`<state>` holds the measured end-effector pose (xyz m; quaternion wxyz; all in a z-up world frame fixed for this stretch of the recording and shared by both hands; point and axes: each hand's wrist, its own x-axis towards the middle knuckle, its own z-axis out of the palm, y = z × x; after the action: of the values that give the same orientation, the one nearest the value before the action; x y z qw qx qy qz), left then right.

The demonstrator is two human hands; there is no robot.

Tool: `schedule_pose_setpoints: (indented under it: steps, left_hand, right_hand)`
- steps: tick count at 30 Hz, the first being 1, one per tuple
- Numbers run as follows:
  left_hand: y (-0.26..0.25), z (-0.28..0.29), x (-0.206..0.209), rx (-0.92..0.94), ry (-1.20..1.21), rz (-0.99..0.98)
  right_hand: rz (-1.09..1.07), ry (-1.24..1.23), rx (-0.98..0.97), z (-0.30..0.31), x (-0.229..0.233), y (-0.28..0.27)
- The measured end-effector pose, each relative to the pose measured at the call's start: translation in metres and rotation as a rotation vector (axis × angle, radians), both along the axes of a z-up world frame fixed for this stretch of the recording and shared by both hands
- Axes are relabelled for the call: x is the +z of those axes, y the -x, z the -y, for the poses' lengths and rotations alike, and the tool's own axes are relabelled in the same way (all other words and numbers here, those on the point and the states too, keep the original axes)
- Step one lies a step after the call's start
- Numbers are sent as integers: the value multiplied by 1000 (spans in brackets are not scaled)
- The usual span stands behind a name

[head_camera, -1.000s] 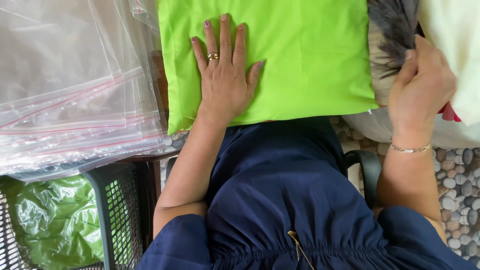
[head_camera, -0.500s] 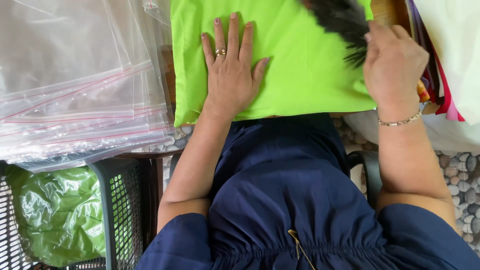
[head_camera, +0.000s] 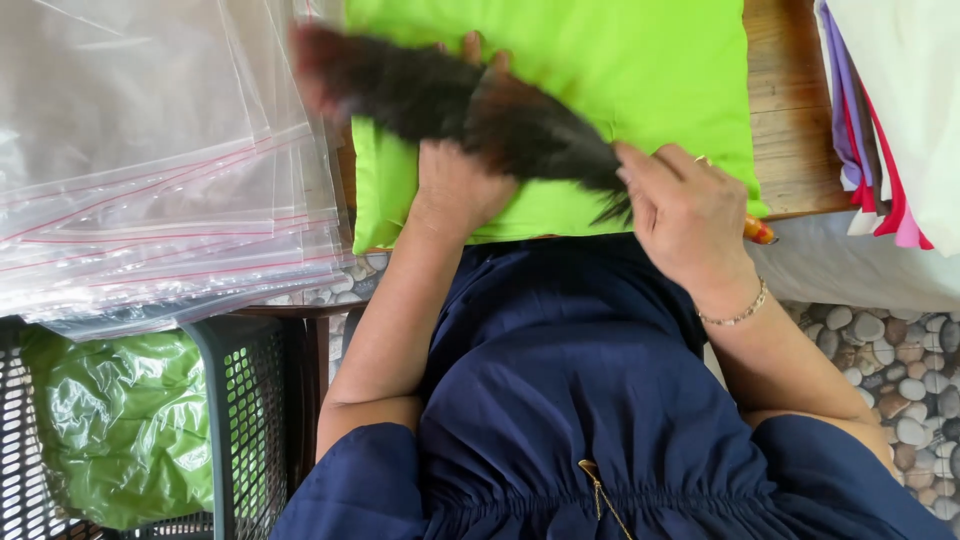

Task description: Smoothing a green pillowcase with hands and brushing it with a feather duster on a workshop table.

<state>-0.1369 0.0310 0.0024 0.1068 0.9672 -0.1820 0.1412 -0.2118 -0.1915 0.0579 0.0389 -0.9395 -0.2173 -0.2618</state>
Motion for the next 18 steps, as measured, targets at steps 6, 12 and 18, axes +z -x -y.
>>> schedule_pose_setpoints:
  steps: [6,12,18]
  left_hand:
    - [5,1,20,20,20,-19]
    - [4,1,19,18,42,-35]
    - [5,2,13,-48,159,71]
  right_hand:
    - [49,-16,-299,57,-20,-39]
    - [135,-94,-280,48,4,-13]
    - [-37,-222,17,3,22,27]
